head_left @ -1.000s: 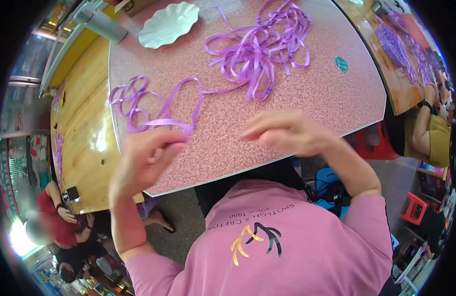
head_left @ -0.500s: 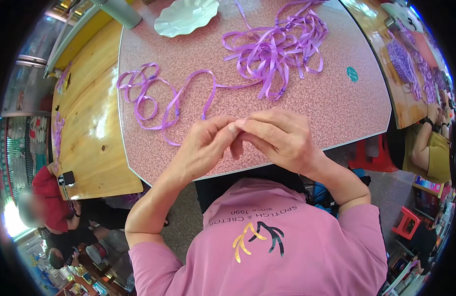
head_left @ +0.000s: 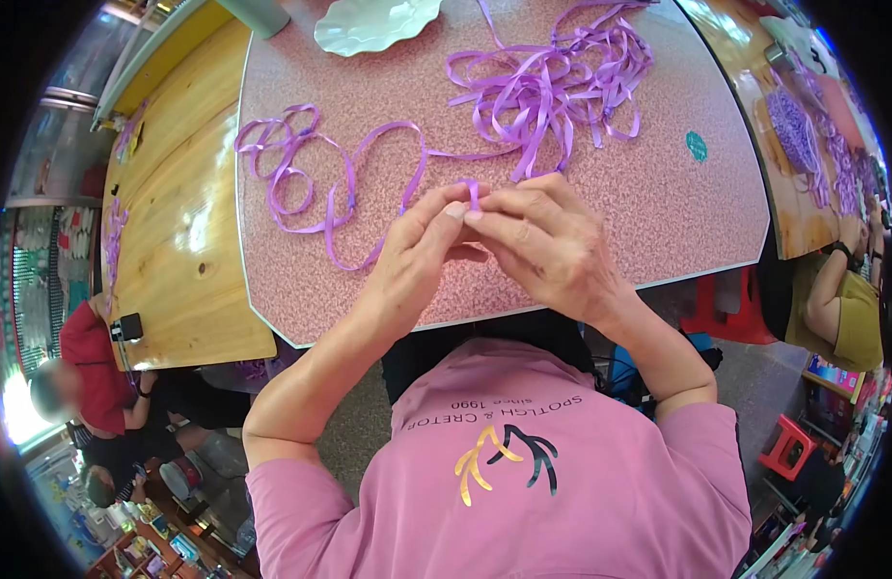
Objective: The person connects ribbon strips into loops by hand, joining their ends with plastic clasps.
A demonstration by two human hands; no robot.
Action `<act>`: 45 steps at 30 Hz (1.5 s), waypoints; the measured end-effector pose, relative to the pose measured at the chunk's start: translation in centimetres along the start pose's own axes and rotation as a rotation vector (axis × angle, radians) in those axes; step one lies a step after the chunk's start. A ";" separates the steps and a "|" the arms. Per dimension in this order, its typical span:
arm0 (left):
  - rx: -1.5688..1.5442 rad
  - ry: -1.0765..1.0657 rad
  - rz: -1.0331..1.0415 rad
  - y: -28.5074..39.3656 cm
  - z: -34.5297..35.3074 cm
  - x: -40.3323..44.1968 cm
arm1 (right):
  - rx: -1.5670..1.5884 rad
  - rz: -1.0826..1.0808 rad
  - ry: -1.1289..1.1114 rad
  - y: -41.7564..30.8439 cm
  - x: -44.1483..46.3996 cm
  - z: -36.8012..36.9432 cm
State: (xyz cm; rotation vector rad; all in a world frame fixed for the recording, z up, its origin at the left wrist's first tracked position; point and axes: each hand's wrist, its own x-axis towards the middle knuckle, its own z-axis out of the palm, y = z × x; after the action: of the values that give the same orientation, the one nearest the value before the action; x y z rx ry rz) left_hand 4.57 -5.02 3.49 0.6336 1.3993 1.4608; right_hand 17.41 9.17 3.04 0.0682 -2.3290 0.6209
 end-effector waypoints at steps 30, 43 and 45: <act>-1.072 -0.139 -0.104 -0.2 4.7 -0.1 | 0.061 0.042 0.226 1.1 -2.6 -0.5; -1.168 -0.199 -0.110 0.4 6.2 -0.2 | -0.031 0.072 0.282 -0.2 -1.7 0.4; -1.149 -0.189 -0.121 0.3 6.4 -0.2 | 0.071 0.175 0.303 -0.3 -2.1 0.6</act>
State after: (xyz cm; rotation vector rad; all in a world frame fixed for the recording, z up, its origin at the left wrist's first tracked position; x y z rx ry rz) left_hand 10.21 -2.35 5.15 -0.0614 0.2866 1.7422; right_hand 18.63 8.36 1.43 -0.1875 -2.0327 0.7459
